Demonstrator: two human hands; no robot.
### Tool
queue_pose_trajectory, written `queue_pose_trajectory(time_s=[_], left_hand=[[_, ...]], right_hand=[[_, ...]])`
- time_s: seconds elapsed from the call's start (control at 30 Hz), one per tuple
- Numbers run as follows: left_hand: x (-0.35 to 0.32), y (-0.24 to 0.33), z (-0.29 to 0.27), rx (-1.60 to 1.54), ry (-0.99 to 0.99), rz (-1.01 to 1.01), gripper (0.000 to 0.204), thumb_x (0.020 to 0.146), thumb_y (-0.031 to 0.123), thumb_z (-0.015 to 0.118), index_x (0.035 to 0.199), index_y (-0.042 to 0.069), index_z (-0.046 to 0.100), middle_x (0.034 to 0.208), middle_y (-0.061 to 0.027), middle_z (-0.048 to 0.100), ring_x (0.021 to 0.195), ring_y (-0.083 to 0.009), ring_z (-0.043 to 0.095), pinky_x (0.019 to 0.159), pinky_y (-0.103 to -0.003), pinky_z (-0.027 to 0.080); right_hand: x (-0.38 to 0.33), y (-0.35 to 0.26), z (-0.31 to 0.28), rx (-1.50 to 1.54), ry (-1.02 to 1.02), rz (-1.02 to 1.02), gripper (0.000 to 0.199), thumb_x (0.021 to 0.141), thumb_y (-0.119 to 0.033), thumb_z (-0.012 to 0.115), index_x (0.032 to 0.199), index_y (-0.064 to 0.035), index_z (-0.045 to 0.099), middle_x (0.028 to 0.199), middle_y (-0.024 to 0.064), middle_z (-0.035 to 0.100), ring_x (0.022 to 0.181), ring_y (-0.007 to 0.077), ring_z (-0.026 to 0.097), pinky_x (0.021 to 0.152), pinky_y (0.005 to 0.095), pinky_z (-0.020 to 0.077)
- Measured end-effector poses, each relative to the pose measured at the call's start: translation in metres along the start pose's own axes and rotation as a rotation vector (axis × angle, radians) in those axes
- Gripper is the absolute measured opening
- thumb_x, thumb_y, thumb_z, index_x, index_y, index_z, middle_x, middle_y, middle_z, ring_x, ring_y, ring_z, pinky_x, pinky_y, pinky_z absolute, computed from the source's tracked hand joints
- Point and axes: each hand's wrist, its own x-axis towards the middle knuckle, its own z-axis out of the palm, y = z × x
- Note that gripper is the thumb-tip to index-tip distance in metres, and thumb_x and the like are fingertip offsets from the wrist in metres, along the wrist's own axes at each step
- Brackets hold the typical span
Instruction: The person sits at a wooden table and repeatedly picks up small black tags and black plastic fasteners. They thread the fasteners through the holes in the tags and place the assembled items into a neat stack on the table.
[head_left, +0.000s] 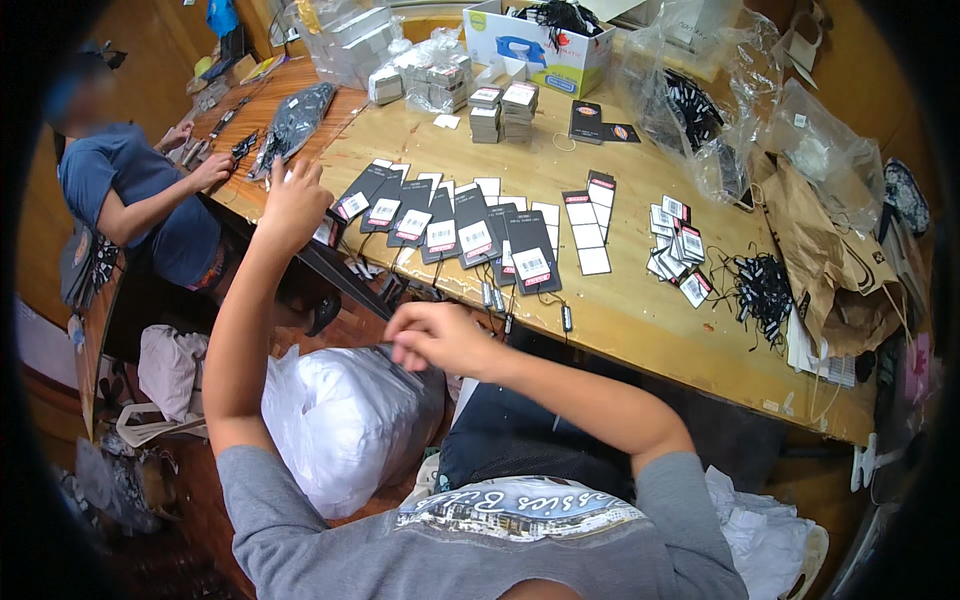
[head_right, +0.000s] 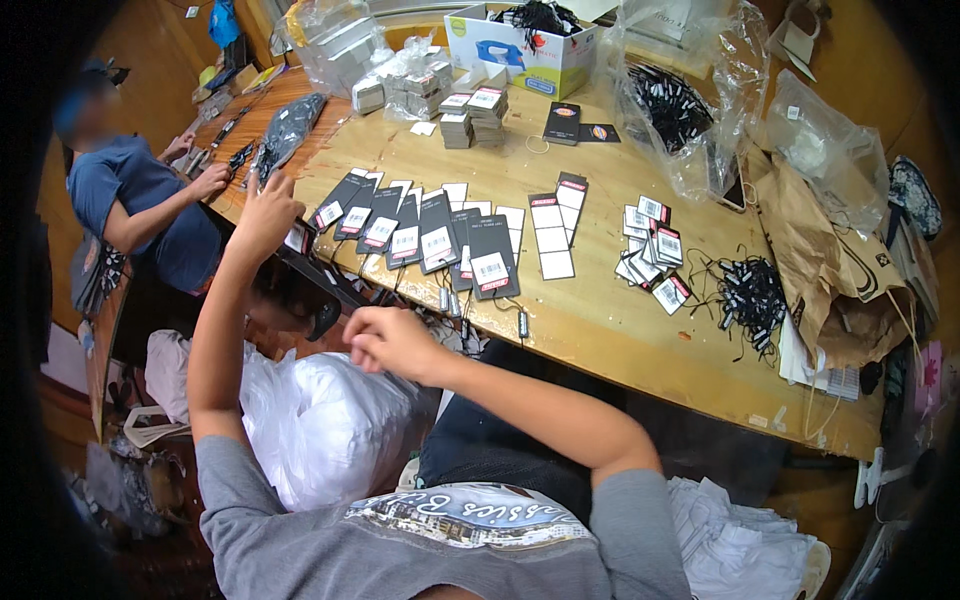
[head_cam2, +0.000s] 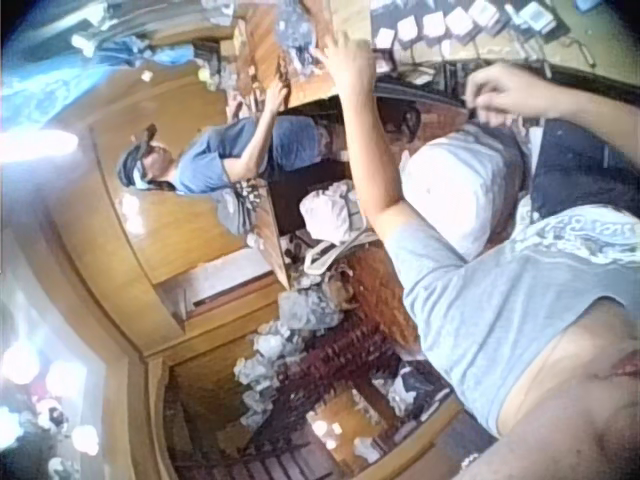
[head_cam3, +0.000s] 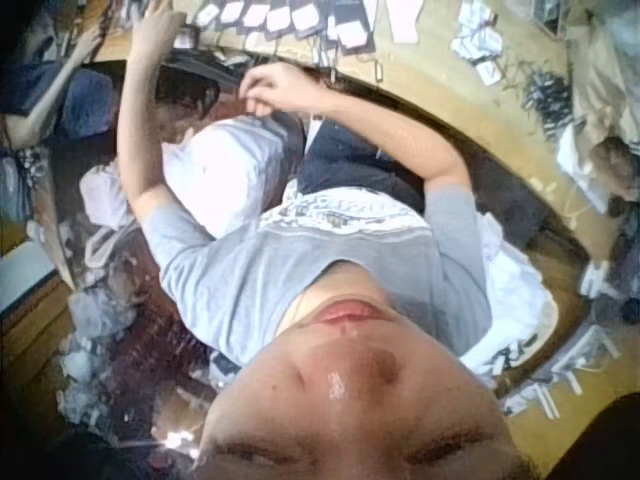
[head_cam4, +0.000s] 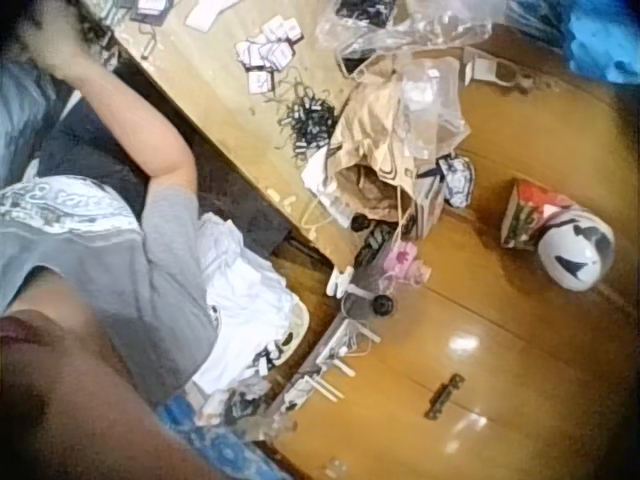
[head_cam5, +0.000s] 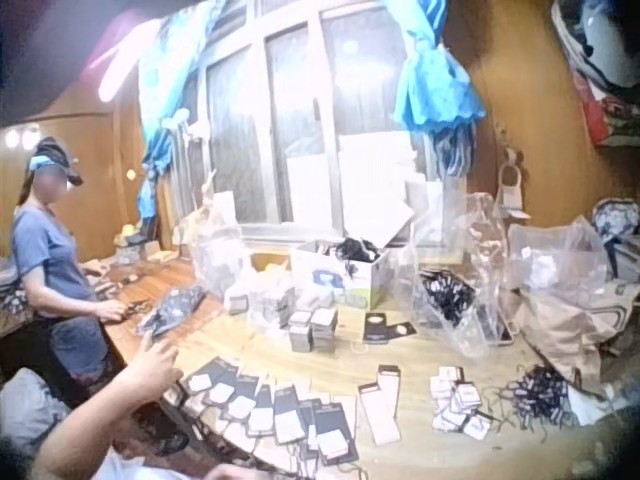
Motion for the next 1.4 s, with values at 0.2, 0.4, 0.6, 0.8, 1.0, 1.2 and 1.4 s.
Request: queue_pose_trajectory(time_s=[0.2, 0.4, 0.6, 0.8, 1.0, 1.2, 1.4], left_hand=[[0.09, 0.013, 0.049, 0.335, -0.106, 0.158, 0.022, 0.074, 0.015, 0.048, 0.092, 0.011, 0.059, 0.123, -0.0095, 0.037, 0.12, -0.0224, 0.025, 0.094, -0.047, 0.021], [0.113, 0.083, 0.006, -0.616, 0.481, 0.349, 0.023, 0.066, 0.009, 0.061, 0.087, 0.009, 0.052, 0.09, -0.0069, 0.049, 0.096, -0.0254, 0.042, 0.078, -0.035, 0.035], [0.117, 0.177, -0.046, -1.054, 0.327, 0.34, 0.052, 0.064, 0.039, 0.065, 0.097, 0.002, 0.053, 0.088, -0.0131, 0.049, 0.089, -0.0265, 0.044, 0.078, -0.034, 0.037], [0.129, 0.217, -0.045, -0.954, 0.225, 0.312, 0.069, 0.048, 0.045, 0.073, 0.096, 0.0, 0.052, 0.09, -0.018, 0.048, 0.089, -0.0327, 0.045, 0.079, -0.037, 0.037], [0.128, 0.228, -0.049, -1.157, 0.444, 0.274, 0.063, 0.051, 0.038, 0.072, 0.099, 0.004, 0.05, 0.091, -0.0181, 0.048, 0.09, -0.0339, 0.045, 0.078, -0.038, 0.038], [0.079, 0.181, -0.07, -1.516, 0.621, 0.165, 0.037, 0.068, 0.015, 0.064, 0.101, 0.007, 0.048, 0.079, -0.004, 0.047, 0.069, -0.0122, 0.043, 0.061, -0.024, 0.038], [-0.022, 0.11, 0.009, -1.594, 0.989, -0.396, 0.025, 0.079, 0.005, 0.051, 0.103, 0.002, 0.045, 0.08, -0.0024, 0.05, 0.068, -0.0077, 0.048, 0.063, -0.02, 0.039]], right_hand=[[0.021, 0.01, 0.021, -0.65, 0.066, -0.191, 0.014, 0.074, -0.011, 0.054, 0.083, -0.0012, 0.054, 0.077, 0.0132, 0.058, 0.075, 0.0316, 0.055, 0.069, 0.0354, 0.0431], [-0.03, -0.041, -0.093, -1.179, 0.377, -0.161, 0.019, 0.063, -0.003, 0.055, 0.082, -0.0026, 0.058, 0.084, 0.0133, 0.055, 0.085, 0.0273, 0.05, 0.077, 0.0333, 0.04], [-0.07, -0.079, -0.209, -1.355, 0.704, 0.199, 0.026, 0.062, -0.009, 0.065, 0.087, -0.0027, 0.059, 0.085, 0.0165, 0.058, 0.085, 0.0277, 0.054, 0.076, 0.0342, 0.0414], [-0.122, -0.116, -0.237, -1.201, 0.788, 0.318, 0.017, 0.068, -0.011, 0.059, 0.08, 0.0008, 0.059, 0.073, 0.0162, 0.059, 0.07, 0.0266, 0.057, 0.064, 0.0331, 0.0434], [-0.151, -0.099, -0.208, -1.121, 0.726, 0.106, 0.016, 0.07, -0.011, 0.057, 0.081, 0.0003, 0.058, 0.076, 0.0133, 0.058, 0.069, 0.0247, 0.055, 0.064, 0.0311, 0.0426], [-0.133, -0.057, -0.175, -1.387, 0.719, -0.239, 0.014, 0.07, -0.008, 0.057, 0.083, -0.0036, 0.056, 0.077, 0.0084, 0.054, 0.073, 0.0238, 0.053, 0.065, 0.0313, 0.041], [-0.126, -0.041, -0.152, -1.752, 0.616, -0.565, 0.019, 0.065, -0.002, 0.058, 0.083, -0.0041, 0.056, 0.071, 0.0093, 0.052, 0.067, 0.0232, 0.052, 0.059, 0.0328, 0.0405]])
